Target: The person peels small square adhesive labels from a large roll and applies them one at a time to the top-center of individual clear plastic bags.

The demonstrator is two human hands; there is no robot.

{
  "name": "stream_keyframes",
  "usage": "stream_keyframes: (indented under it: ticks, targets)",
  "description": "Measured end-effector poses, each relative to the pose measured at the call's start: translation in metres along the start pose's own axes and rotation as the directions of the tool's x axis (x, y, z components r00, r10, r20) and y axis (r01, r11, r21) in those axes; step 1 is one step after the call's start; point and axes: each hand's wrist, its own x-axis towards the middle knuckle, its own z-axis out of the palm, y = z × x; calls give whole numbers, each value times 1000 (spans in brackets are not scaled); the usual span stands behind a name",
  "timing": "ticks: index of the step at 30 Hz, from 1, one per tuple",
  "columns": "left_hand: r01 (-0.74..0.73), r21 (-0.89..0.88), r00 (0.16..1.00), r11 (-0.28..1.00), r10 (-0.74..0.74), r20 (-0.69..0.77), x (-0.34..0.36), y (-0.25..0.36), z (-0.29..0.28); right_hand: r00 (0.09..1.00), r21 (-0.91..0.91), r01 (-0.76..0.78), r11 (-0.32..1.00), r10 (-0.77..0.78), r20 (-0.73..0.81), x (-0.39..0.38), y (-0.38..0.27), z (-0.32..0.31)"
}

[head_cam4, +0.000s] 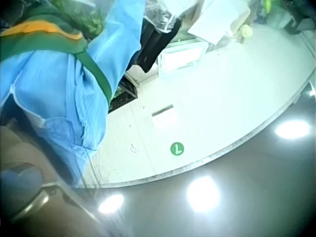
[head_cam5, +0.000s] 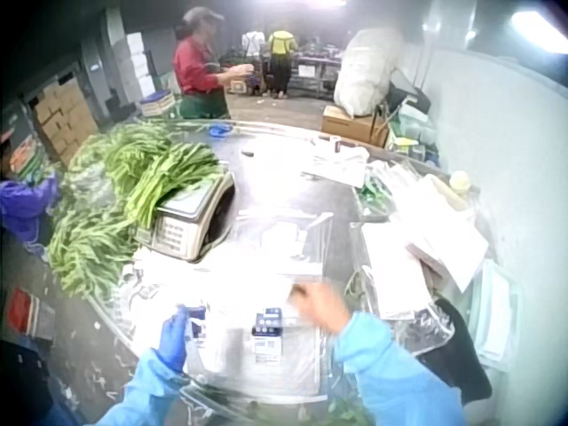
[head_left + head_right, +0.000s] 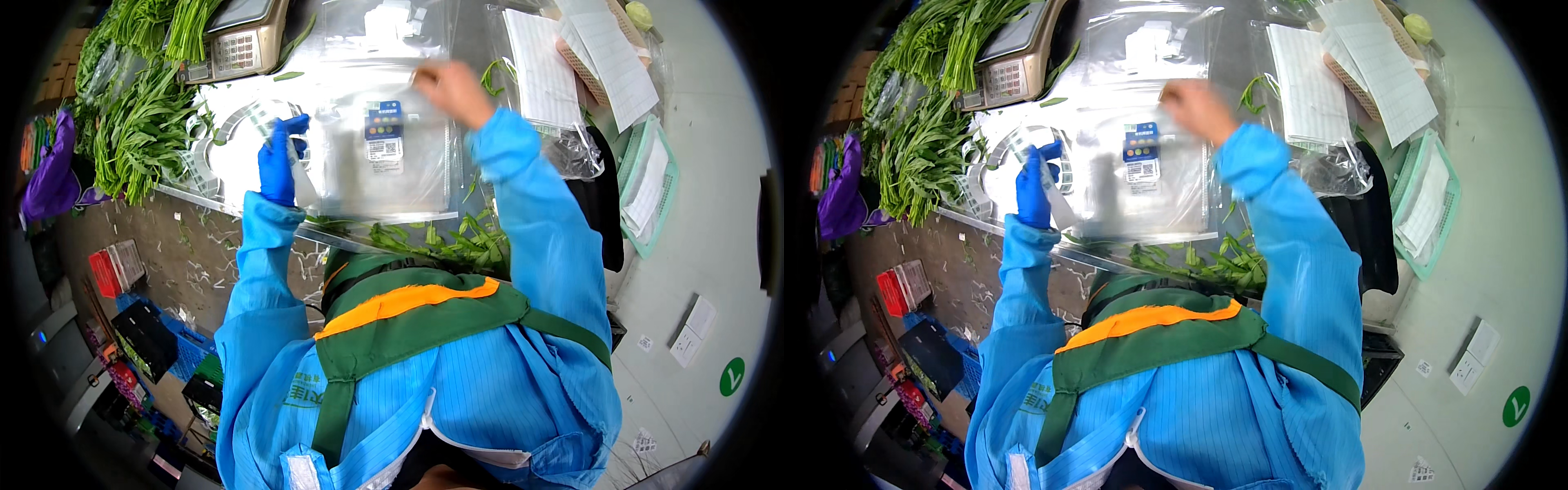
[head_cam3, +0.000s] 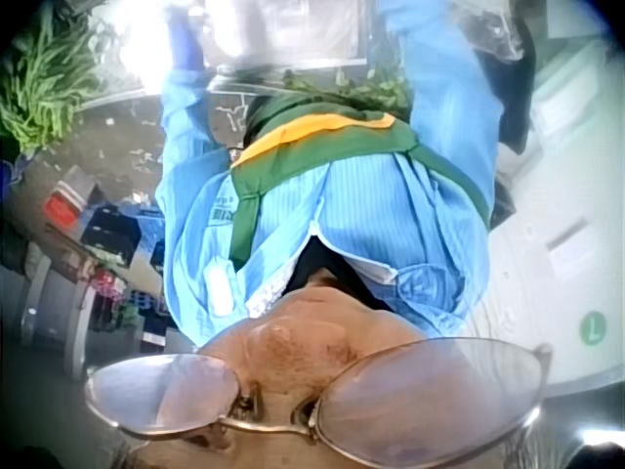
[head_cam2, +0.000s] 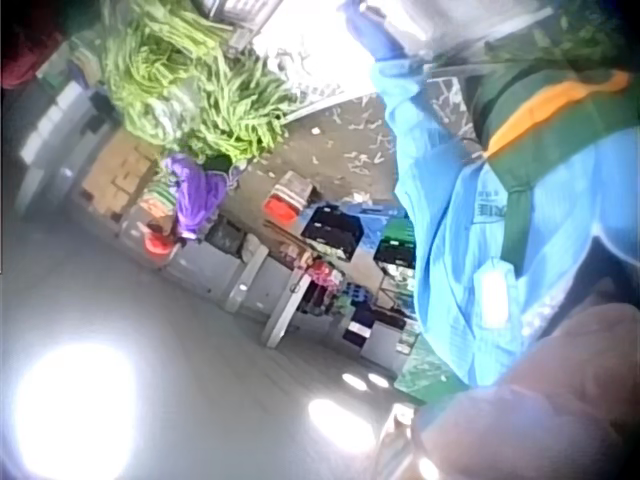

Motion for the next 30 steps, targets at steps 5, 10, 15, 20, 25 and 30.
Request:
stream_keyframes:
  ticks: [5,10,15,20,25,30]
  targets:
    - [252,-421,954,871,-150,260,-2,-3,1,763,-433,65,899,-325,-559,64,-6,-49]
    - [317,-669,930,672,-83,358,-19,-9,40,924,522,-30,853,-176,340,-22,-101,25]
    - [403,-595,871,695,-92,482,-15,-24,49,943,537,-62,841,-127,308,-59,-108,59]
    - [232,-411,959,882,-135,251,-19,-26,39,913,520,185,834,-342,223,-87,-104,50]
    - [-54,-24,998,998,54,34,-3,-17,-8,946,581,-203,788,5,324,-78,-54,26]
    - [-411,650,907,640,220,358,-20,-32,5,879,-47,-9,999,30,476,-32,-10,22]
